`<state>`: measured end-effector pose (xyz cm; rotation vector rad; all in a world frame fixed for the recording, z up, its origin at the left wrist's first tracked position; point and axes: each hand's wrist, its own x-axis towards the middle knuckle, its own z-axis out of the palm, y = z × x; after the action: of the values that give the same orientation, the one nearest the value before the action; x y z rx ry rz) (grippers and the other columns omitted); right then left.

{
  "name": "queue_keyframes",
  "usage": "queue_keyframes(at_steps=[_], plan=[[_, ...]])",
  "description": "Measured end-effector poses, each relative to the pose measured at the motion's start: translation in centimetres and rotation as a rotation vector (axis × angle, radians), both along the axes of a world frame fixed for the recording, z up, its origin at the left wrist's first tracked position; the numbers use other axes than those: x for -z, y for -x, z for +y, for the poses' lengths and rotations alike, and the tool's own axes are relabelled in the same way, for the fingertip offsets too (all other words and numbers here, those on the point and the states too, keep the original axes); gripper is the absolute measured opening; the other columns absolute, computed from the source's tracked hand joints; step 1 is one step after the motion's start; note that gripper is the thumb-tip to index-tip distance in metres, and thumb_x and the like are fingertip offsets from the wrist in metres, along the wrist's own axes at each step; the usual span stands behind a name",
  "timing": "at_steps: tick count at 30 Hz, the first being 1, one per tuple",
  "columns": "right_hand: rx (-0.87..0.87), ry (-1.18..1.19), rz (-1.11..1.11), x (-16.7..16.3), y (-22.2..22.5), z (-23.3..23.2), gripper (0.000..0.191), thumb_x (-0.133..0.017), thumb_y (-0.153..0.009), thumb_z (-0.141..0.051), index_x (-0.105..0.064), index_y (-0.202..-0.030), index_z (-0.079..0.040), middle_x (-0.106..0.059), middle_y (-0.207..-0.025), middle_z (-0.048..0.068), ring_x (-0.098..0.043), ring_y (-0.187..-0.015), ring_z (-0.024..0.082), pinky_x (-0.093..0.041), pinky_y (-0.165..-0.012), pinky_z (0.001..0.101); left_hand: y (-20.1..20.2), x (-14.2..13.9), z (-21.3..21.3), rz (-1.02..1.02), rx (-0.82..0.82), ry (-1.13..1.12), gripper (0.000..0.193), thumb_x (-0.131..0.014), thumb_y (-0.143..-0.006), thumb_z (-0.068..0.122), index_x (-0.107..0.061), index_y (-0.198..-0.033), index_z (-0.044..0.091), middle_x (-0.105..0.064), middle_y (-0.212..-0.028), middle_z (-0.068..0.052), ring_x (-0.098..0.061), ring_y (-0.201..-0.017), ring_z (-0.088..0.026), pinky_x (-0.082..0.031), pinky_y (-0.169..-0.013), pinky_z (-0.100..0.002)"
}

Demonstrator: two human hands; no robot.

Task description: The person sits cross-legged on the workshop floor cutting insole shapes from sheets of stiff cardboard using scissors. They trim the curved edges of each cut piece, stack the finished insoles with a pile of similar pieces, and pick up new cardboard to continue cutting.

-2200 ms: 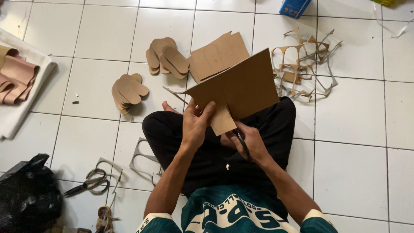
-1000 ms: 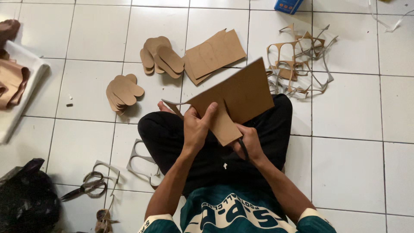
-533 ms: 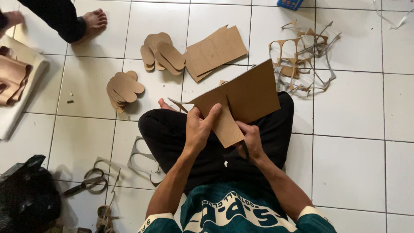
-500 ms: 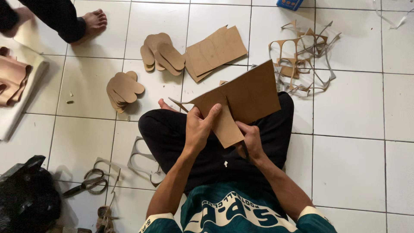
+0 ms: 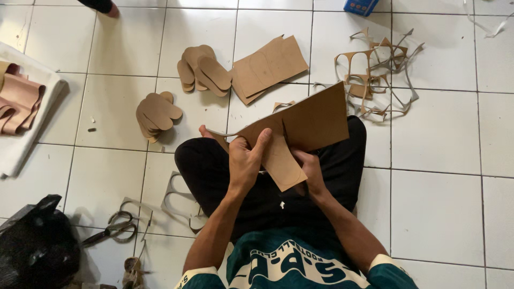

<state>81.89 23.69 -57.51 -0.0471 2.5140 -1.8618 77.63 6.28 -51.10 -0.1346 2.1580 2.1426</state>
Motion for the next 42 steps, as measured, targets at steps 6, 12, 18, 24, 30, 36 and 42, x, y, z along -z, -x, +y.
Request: queue_keyframes(at_steps=[6, 12, 18, 24, 30, 36, 42], plan=[[0.029, -0.007, 0.036, 0.4, -0.7, 0.0, 0.037, -0.076, -0.084, -0.025, -0.072, -0.107, 0.004, -0.079, -0.085, 0.011, -0.073, -0.076, 0.013, -0.057, -0.065, 0.0294, 0.1, -0.2, -0.2, 0.052, 0.039, -0.076, 0.043, -0.072, -0.096, 0.034, -0.074, -0.095, -0.009, -0.076, -0.079, -0.01, -0.069, -0.066, -0.012, -0.056, -0.058, -0.024], [0.011, 0.023, 0.029, 0.3, -0.4, 0.2, 0.036, -0.073, -0.086, -0.025, -0.072, -0.11, 0.002, -0.079, -0.096, 0.012, -0.073, -0.084, 0.015, -0.058, -0.072, 0.0301, -0.3, -0.4, 0.0, 0.028, 0.051, -0.049, 0.042, -0.073, -0.095, 0.033, -0.074, -0.091, -0.009, -0.074, -0.075, -0.011, -0.068, -0.062, -0.013, -0.054, -0.054, -0.024], [-0.022, 0.031, 0.037, 0.4, -0.5, 0.6, 0.042, -0.075, -0.084, -0.028, -0.071, -0.112, 0.003, -0.078, -0.1, 0.013, -0.073, -0.089, 0.019, -0.059, -0.077, 0.0326, -0.6, -0.6, 0.1, 0.03, 0.072, -0.034, 0.041, -0.072, -0.095, 0.032, -0.073, -0.091, -0.01, -0.074, -0.074, -0.01, -0.068, -0.061, -0.012, -0.054, -0.052, -0.024], [-0.034, -0.041, 0.105, 1.0, -0.9, 0.8, 0.041, -0.077, -0.082, -0.03, -0.073, -0.105, 0.004, -0.078, -0.093, 0.013, -0.073, -0.083, 0.021, -0.058, -0.074, 0.0322, -0.6, -0.6, -0.3, 0.04, 0.104, -0.057, 0.04, -0.072, -0.096, 0.03, -0.074, -0.099, -0.01, -0.075, -0.079, -0.011, -0.068, -0.065, -0.012, -0.055, -0.055, -0.024], [-0.027, 0.027, 0.025, 0.6, -0.8, 0.5, 0.036, -0.071, -0.089, -0.027, -0.072, -0.108, 0.004, -0.078, -0.096, 0.014, -0.075, -0.087, 0.021, -0.059, -0.077, 0.0327, -0.5, -0.3, -0.4, 0.03, 0.122, -0.034, 0.04, -0.072, -0.096, 0.03, -0.074, -0.099, -0.01, -0.076, -0.08, -0.011, -0.07, -0.066, -0.012, -0.056, -0.057, -0.024], [-0.021, 0.052, 0.05, -0.2, -0.6, 0.6, 0.035, -0.069, -0.091, -0.025, -0.069, -0.112, 0.004, -0.077, -0.098, 0.015, -0.074, -0.089, 0.022, -0.058, -0.079, 0.0343, -0.9, -0.2, -0.3, 0.051, 0.155, 0.0, 0.039, -0.073, -0.095, 0.03, -0.075, -0.097, -0.009, -0.077, -0.08, -0.011, -0.07, -0.067, -0.012, -0.057, -0.058, -0.024], [-0.023, -0.047, 0.075, -0.4, -1.0, 0.8, 0.032, -0.067, -0.094, -0.027, -0.07, -0.105, 0.003, -0.075, -0.09, 0.015, -0.072, -0.084, 0.022, -0.056, -0.075, 0.0348, -0.8, -0.6, -0.5, 0.014, 0.18, 0.019, 0.04, -0.073, -0.095, 0.031, -0.075, -0.094, -0.009, -0.076, -0.077, -0.009, -0.07, -0.065, -0.011, -0.056, -0.056, -0.024]])
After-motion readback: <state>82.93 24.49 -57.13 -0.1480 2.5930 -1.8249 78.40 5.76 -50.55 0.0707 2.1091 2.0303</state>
